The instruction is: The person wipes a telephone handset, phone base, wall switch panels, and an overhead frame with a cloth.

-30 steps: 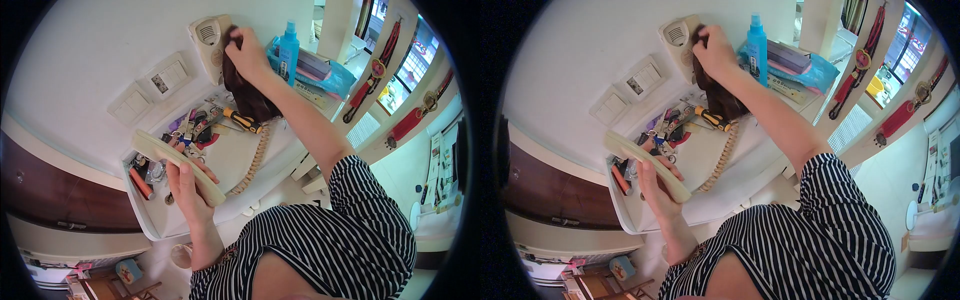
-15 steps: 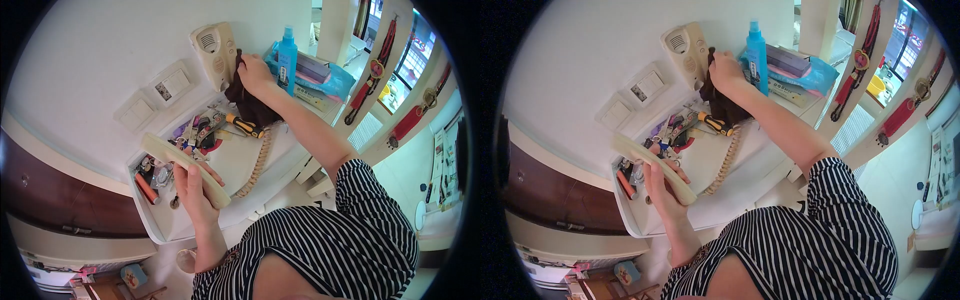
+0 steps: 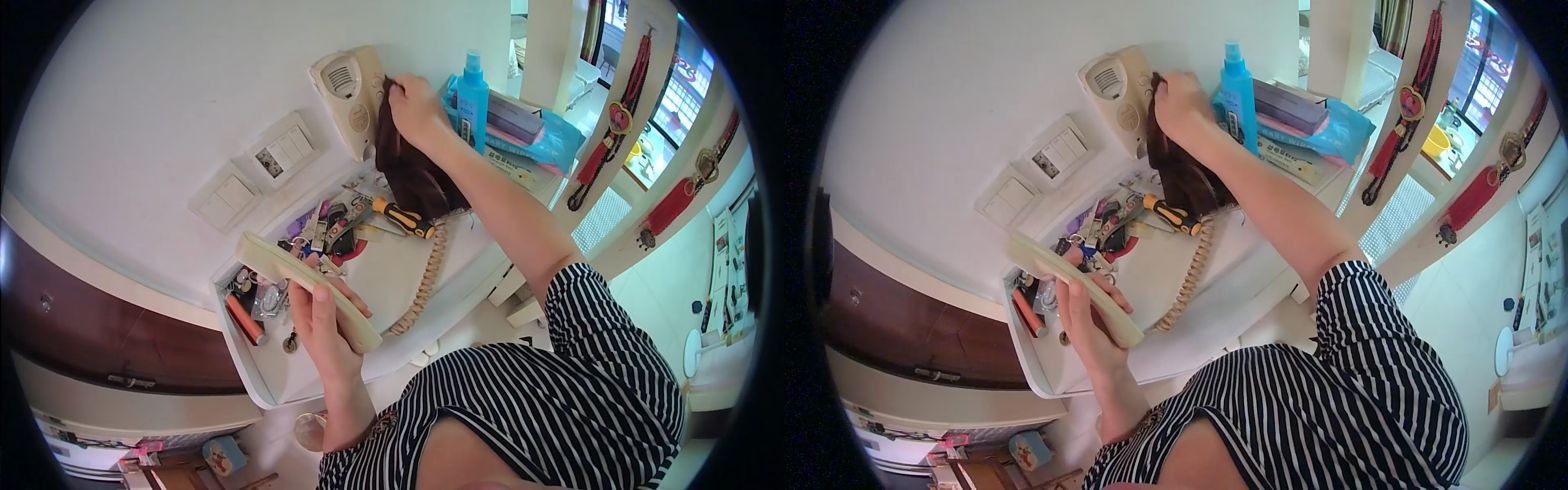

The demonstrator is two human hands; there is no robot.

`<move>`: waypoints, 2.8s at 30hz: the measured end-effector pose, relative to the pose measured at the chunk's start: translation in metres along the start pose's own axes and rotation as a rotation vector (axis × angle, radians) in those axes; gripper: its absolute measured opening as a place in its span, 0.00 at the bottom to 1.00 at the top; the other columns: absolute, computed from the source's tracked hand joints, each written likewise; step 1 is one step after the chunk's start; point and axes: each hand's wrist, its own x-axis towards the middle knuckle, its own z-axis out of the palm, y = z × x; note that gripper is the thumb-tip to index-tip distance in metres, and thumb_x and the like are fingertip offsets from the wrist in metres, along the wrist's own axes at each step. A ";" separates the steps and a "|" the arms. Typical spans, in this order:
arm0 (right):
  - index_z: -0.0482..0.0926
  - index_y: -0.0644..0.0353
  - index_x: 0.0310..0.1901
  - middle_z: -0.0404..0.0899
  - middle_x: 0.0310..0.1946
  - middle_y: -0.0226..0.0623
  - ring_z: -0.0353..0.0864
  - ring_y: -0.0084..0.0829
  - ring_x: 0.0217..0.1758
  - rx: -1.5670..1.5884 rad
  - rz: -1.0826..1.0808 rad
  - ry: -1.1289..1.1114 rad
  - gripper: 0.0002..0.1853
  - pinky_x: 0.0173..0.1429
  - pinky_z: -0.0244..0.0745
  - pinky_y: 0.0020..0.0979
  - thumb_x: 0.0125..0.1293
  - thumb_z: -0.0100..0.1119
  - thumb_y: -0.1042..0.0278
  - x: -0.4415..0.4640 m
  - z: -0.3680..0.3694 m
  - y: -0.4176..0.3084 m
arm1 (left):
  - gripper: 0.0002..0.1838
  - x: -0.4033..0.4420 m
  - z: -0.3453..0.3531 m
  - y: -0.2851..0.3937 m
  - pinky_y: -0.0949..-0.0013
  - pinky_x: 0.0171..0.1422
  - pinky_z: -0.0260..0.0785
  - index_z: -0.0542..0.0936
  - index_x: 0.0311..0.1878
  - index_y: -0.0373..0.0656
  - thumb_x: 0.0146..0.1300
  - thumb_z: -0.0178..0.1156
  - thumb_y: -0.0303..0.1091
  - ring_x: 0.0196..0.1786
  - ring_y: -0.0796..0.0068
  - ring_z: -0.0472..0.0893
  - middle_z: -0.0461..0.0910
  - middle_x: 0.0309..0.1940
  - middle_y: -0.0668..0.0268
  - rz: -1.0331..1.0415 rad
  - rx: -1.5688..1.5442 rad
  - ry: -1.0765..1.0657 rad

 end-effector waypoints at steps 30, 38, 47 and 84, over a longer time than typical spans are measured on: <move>0.78 0.75 0.52 0.79 0.55 0.66 0.79 0.64 0.59 0.063 -0.053 -0.049 0.19 0.64 0.75 0.53 0.73 0.49 0.64 -0.009 -0.003 -0.004 | 0.33 -0.001 0.004 0.002 0.72 0.31 0.72 0.64 0.71 0.33 0.74 0.60 0.46 0.27 0.75 0.77 0.77 0.31 0.63 0.009 0.014 0.016; 0.81 0.73 0.49 0.81 0.51 0.65 0.80 0.61 0.58 -0.319 0.060 -0.473 0.18 0.63 0.75 0.51 0.72 0.50 0.63 -0.022 -0.016 -0.007 | 0.34 -0.001 0.000 -0.001 0.72 0.31 0.72 0.64 0.71 0.33 0.74 0.61 0.47 0.27 0.76 0.77 0.76 0.31 0.64 0.016 0.003 0.002; 0.86 0.70 0.41 0.86 0.44 0.59 0.86 0.59 0.50 -0.463 -0.055 -0.531 0.18 0.58 0.80 0.50 0.71 0.52 0.62 -0.039 -0.009 -0.017 | 0.35 0.000 -0.001 0.000 0.72 0.31 0.72 0.63 0.71 0.32 0.73 0.62 0.48 0.26 0.75 0.77 0.76 0.31 0.63 0.007 -0.003 -0.016; 0.70 0.59 0.59 0.73 0.32 0.38 0.75 0.35 0.24 1.465 -0.165 -0.432 0.25 0.25 0.78 0.32 0.83 0.41 0.43 -0.144 -0.305 0.103 | 0.20 0.092 0.090 0.090 0.63 0.68 0.72 0.76 0.65 0.36 0.82 0.53 0.42 0.54 0.70 0.81 0.80 0.56 0.58 0.410 0.042 -0.099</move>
